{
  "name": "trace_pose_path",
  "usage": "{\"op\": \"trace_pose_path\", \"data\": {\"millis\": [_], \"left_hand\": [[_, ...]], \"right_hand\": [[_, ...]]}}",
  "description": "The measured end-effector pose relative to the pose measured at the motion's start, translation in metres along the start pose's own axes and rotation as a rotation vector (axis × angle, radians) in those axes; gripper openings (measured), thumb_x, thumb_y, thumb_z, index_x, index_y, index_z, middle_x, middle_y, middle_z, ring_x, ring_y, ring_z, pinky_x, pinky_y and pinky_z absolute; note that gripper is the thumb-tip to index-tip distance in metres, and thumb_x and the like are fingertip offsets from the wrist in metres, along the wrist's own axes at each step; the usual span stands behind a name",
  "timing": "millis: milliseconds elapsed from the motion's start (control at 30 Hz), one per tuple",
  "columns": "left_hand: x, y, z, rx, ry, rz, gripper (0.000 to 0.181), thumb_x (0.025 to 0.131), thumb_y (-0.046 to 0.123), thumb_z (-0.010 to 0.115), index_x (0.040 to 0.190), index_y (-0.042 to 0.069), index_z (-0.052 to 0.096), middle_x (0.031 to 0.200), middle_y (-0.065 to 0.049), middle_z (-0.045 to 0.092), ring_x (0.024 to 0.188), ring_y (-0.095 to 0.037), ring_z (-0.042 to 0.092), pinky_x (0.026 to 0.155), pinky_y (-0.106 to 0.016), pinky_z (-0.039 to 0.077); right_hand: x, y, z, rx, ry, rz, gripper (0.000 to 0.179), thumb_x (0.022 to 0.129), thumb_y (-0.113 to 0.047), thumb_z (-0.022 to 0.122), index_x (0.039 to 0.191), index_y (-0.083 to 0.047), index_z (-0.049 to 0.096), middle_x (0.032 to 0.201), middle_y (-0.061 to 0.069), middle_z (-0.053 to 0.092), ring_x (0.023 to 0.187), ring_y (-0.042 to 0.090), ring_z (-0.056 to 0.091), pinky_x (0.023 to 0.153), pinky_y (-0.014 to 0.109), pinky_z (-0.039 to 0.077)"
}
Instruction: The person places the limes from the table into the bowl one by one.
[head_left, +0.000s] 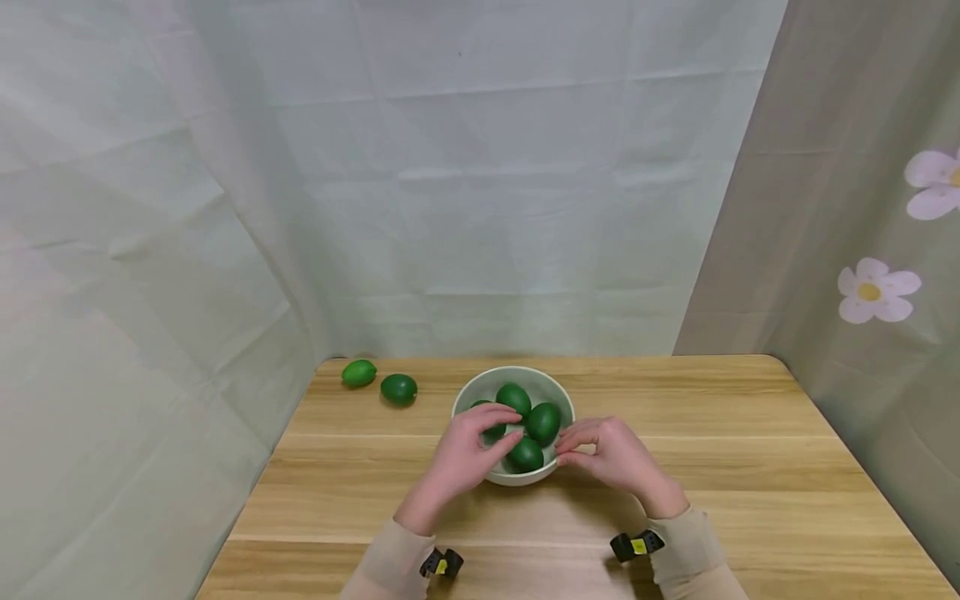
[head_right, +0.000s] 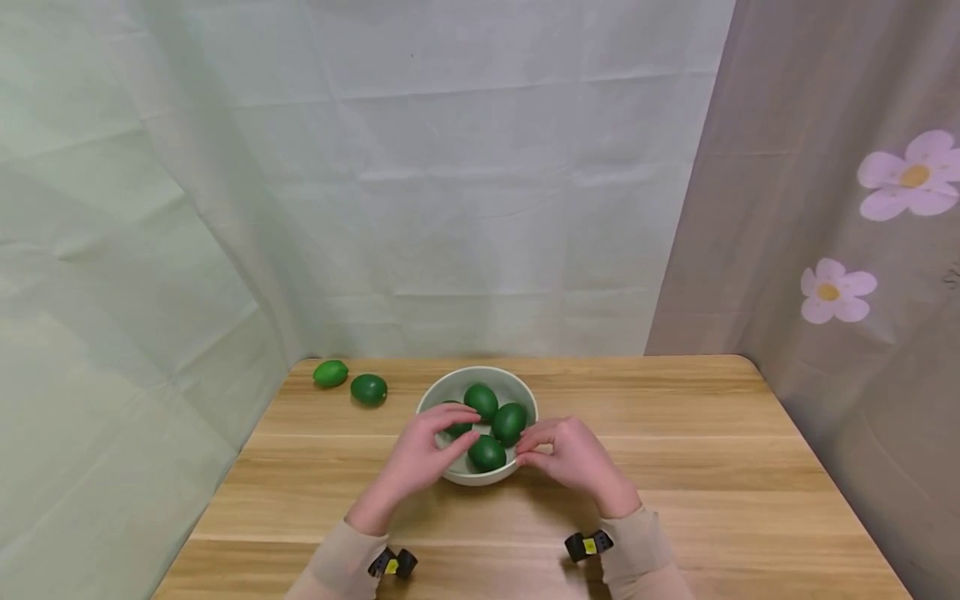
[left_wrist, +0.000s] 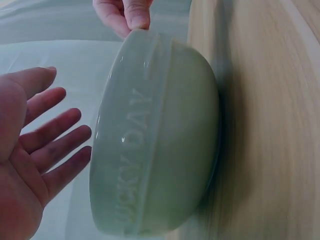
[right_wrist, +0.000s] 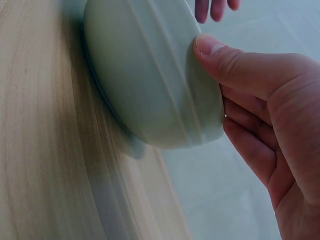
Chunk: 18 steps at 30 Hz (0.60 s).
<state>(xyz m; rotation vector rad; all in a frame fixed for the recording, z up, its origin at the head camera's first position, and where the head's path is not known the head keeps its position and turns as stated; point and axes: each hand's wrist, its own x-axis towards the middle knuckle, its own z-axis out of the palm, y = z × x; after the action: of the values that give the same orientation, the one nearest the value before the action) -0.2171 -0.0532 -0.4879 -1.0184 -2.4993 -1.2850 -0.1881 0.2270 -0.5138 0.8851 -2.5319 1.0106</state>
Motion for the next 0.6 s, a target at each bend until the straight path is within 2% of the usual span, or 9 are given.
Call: {"op": "trace_pose_path", "data": {"millis": [167, 367, 600], "left_hand": [[-0.005, -0.006, -0.008, -0.012, 0.032, -0.004, 0.026, 0.1, 0.025, 0.08, 0.125, 0.016, 0.079, 0.132, -0.003, 0.073, 0.13, -0.02, 0.064, 0.114, -0.047, 0.051], [-0.014, -0.014, -0.018, -0.032, 0.118, -0.013, 0.03, 0.1, 0.023, 0.08, 0.13, 0.017, 0.078, 0.138, -0.001, 0.07, 0.133, -0.022, 0.062, 0.114, -0.05, 0.051], [-0.024, -0.024, -0.03, -0.038, 0.219, 0.021, 0.031, 0.099, 0.018, 0.08, 0.13, 0.015, 0.077, 0.138, -0.003, 0.07, 0.132, -0.025, 0.064, 0.111, -0.051, 0.053]], "right_hand": [[-0.001, 0.0, 0.0, 0.001, -0.003, 0.01, 0.012, 0.083, -0.014, 0.094, 0.093, -0.013, 0.087, 0.097, -0.012, 0.08, 0.101, 0.015, 0.076, 0.094, 0.043, 0.064], [-0.001, 0.002, 0.001, 0.004, -0.003, 0.005, 0.011, 0.084, -0.014, 0.093, 0.093, -0.014, 0.087, 0.097, -0.012, 0.08, 0.101, 0.015, 0.076, 0.094, 0.043, 0.063], [0.0, 0.003, 0.002, 0.008, -0.005, 0.009, 0.01, 0.085, -0.016, 0.093, 0.093, -0.015, 0.087, 0.098, -0.013, 0.08, 0.102, 0.015, 0.076, 0.096, 0.043, 0.063]]}}
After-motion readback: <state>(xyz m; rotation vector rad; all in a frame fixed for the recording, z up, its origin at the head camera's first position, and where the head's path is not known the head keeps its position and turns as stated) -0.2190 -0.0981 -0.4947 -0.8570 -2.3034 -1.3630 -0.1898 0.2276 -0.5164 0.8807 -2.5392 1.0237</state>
